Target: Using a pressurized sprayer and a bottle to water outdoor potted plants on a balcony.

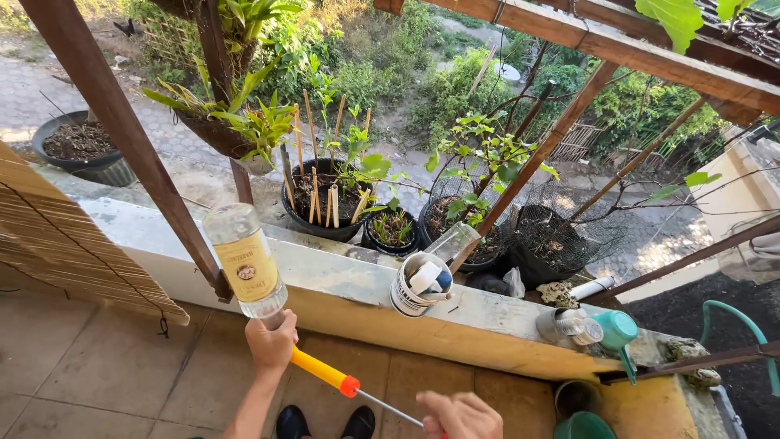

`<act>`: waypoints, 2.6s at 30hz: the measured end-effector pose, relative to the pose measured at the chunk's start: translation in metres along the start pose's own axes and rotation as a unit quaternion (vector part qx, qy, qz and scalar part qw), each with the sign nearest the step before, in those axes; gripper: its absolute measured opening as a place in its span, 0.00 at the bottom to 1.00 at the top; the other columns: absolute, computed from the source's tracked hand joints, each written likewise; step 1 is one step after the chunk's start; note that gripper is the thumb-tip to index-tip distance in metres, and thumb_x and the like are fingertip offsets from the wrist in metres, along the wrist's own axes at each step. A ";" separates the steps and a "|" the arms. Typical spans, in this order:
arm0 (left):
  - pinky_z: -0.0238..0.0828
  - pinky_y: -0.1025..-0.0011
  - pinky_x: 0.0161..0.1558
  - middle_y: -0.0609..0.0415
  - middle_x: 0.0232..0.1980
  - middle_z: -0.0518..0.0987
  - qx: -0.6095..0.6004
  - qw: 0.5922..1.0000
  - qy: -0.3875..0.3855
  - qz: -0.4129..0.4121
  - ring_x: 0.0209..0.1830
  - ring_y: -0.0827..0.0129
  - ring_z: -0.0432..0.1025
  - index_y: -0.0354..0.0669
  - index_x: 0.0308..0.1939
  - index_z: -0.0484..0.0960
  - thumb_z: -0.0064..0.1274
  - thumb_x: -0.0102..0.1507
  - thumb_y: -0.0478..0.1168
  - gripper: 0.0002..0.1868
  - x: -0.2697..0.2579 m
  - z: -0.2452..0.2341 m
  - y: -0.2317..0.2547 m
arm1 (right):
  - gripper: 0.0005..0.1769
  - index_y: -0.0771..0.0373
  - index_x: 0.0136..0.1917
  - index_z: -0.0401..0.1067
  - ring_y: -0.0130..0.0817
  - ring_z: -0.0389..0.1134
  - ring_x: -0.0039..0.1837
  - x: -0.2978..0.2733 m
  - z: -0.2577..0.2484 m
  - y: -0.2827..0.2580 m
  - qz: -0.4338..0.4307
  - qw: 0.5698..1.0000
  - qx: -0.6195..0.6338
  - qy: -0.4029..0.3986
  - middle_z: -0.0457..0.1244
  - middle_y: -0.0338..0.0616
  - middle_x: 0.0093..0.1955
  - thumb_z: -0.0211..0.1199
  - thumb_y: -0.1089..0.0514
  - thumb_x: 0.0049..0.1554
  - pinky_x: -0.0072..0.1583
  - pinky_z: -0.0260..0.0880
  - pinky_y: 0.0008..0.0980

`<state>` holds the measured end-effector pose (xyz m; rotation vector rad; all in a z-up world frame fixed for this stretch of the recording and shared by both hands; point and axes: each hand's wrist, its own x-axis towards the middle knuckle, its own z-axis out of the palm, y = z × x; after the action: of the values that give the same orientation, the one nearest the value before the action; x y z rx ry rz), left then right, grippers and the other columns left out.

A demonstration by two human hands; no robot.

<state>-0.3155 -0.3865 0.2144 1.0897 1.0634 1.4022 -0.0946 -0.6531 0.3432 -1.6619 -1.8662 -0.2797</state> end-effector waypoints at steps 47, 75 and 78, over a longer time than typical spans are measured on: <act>0.58 0.71 0.17 0.56 0.17 0.71 -0.024 0.994 0.024 -0.101 0.12 0.75 0.65 0.35 0.23 0.73 0.51 0.61 0.27 0.11 -0.056 0.028 0.040 | 0.19 0.58 0.57 0.78 0.40 0.77 0.43 0.078 0.021 -0.079 0.170 0.976 0.117 -0.068 0.73 0.48 0.45 0.66 0.54 0.51 0.48 0.76 0.39; 0.59 0.74 0.16 0.59 0.18 0.71 -0.066 0.996 -0.028 -0.050 0.12 0.77 0.64 0.35 0.25 0.73 0.51 0.61 0.26 0.10 -0.038 0.033 0.045 | 0.24 0.61 0.61 0.75 0.49 0.74 0.53 0.068 -0.034 -0.071 0.037 0.998 0.060 -0.002 0.70 0.53 0.54 0.63 0.58 0.50 0.60 0.70 0.48; 0.58 0.73 0.16 0.58 0.19 0.72 -0.041 0.996 -0.017 -0.072 0.12 0.77 0.64 0.35 0.24 0.74 0.51 0.61 0.26 0.10 -0.051 0.038 0.051 | 0.24 0.61 0.61 0.75 0.54 0.73 0.59 0.072 -0.024 -0.069 0.046 0.996 0.081 0.015 0.69 0.56 0.60 0.64 0.57 0.50 0.67 0.66 0.51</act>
<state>-0.2846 -0.4395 0.2683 0.9563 1.0297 1.2971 -0.1546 -0.6199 0.4191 -1.6176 -1.7361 -0.1106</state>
